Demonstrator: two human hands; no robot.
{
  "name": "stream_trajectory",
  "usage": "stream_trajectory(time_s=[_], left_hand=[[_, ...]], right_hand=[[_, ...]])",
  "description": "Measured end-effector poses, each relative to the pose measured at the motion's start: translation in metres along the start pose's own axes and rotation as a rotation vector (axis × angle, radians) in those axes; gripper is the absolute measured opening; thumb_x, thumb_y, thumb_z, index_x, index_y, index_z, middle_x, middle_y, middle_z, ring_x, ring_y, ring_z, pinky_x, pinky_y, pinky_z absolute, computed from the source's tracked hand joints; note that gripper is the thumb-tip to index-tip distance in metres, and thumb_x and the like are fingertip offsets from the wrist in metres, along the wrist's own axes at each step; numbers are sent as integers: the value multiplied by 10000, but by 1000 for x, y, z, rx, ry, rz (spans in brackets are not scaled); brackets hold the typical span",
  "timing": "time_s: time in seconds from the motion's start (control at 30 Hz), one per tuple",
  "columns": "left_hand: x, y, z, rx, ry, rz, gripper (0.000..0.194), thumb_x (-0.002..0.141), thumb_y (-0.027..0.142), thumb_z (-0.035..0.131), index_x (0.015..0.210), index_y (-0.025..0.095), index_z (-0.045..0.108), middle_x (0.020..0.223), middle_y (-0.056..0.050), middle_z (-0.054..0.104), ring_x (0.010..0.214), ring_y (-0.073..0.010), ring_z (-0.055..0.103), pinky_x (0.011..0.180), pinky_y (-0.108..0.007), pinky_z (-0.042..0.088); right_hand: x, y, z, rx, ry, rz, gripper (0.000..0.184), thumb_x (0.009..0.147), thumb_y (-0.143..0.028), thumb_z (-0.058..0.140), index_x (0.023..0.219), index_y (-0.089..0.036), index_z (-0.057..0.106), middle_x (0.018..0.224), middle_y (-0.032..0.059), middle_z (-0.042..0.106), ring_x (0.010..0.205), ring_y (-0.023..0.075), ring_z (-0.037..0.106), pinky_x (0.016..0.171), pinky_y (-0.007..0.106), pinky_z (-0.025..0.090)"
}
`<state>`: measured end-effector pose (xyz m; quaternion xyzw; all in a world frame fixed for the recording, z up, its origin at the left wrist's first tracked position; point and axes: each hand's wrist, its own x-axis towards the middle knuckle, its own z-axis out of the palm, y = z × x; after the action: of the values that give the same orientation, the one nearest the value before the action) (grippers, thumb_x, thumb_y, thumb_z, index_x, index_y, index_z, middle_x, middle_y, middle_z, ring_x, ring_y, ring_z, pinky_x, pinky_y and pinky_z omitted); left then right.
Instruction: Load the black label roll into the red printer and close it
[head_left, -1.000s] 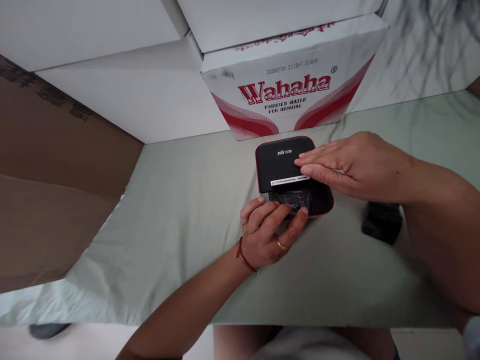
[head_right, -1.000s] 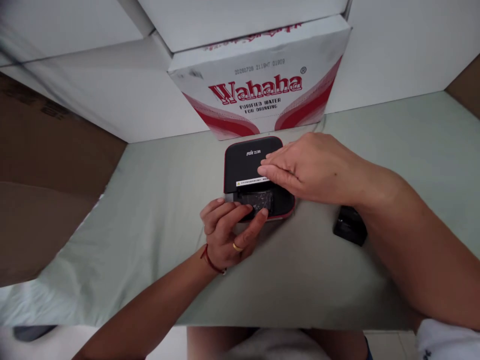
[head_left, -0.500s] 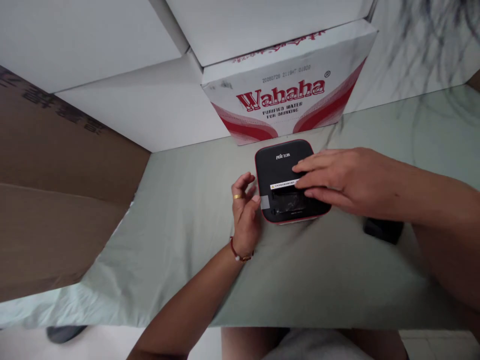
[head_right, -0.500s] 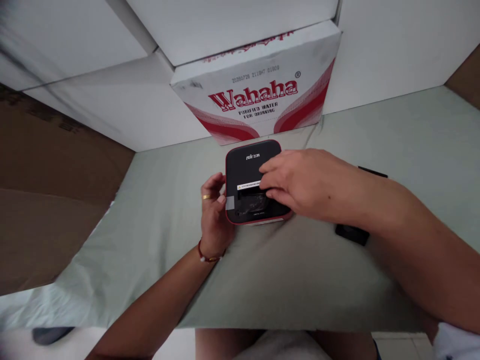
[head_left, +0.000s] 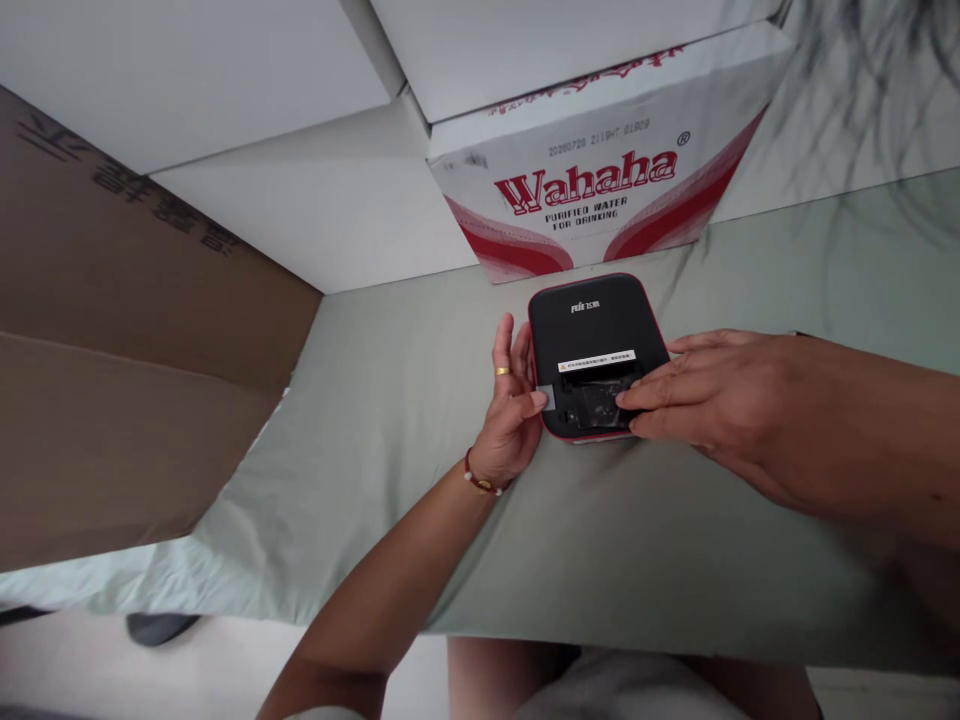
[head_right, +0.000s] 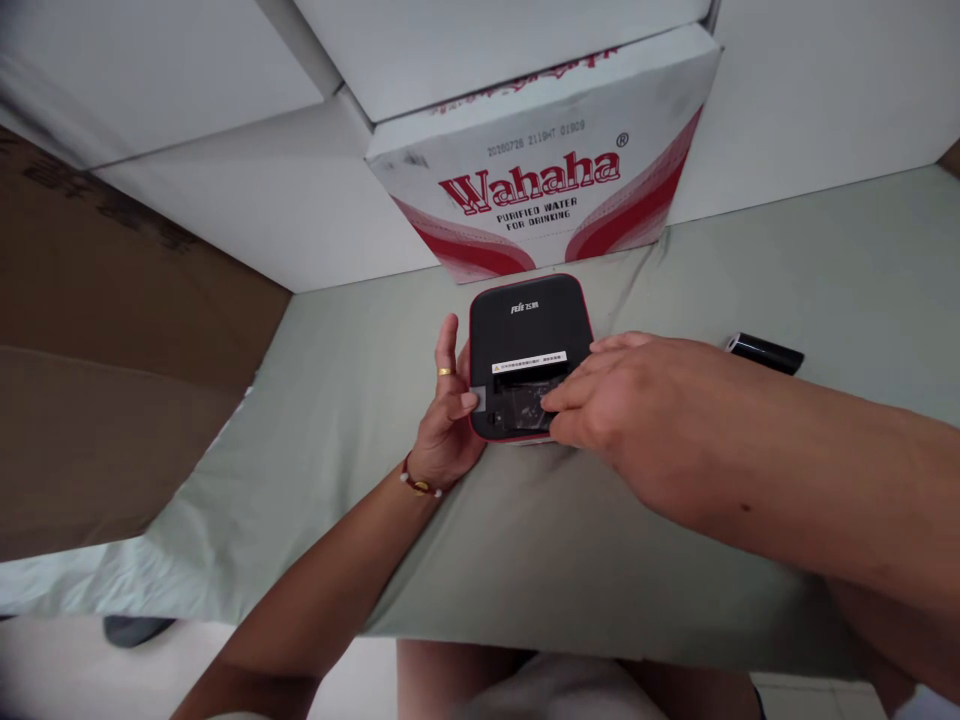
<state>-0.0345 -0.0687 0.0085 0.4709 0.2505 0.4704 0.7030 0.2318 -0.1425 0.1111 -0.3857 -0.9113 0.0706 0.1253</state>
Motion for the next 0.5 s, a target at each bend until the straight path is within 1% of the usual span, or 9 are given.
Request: stream_trajectory(time_s=[0.07,0.1,0.17,0.27,0.33,0.4,0.5], left_hand=[[1,1,0,14,-7,-10,1092,782,460,939,1704,522,358,1840,26,414,1797,-287,247,1486,-513,205],[1,2,0,22,-11,-13,1104,777,462,942,1705,526,350,1845,26,408,1792,-285,265,1478,-512,234],[2,3,0,43,-19,-17,1101,780,479,940,1704,530,343,1856,22,394,1778,-284,305,1460,-512,293],[3,3,1,86,-22,-11,1084,795,536,926,1705,524,338,1861,11,386,1756,-292,356,1429,-514,361],[4,3,2,92,-17,-6,1106,784,552,929,1711,520,327,1859,6,390,1752,-298,363,1424,-517,367],[5,3,4,73,-10,-9,1134,764,539,937,1715,510,319,1861,0,389,1755,-305,352,1431,-525,348],[5,2,5,32,-20,-13,1114,767,503,931,1704,492,328,1872,-5,367,1770,-307,318,1440,-530,321]], right_hand=[[6,-5,3,34,52,-102,384,858,-122,644,1130,-324,825,1229,31,861,1121,265,790,1051,430,597],[9,-8,4,43,81,-131,387,853,-100,638,1135,-300,813,1211,50,856,1098,268,784,1015,428,598],[14,-12,5,39,120,-127,362,855,-71,614,1096,-270,795,1142,67,844,1010,262,764,924,419,592],[19,-16,3,45,96,-95,279,912,-78,565,941,-265,770,1011,67,813,869,243,695,788,399,545],[22,-17,1,59,67,-84,305,966,-83,529,882,-261,761,985,69,802,847,234,666,771,390,523],[25,-17,0,71,83,-105,354,1014,-88,491,855,-253,761,986,71,799,846,228,659,798,397,522],[25,-18,-1,84,97,-101,389,1090,-146,457,900,-242,782,1010,73,797,863,229,668,806,403,525]])
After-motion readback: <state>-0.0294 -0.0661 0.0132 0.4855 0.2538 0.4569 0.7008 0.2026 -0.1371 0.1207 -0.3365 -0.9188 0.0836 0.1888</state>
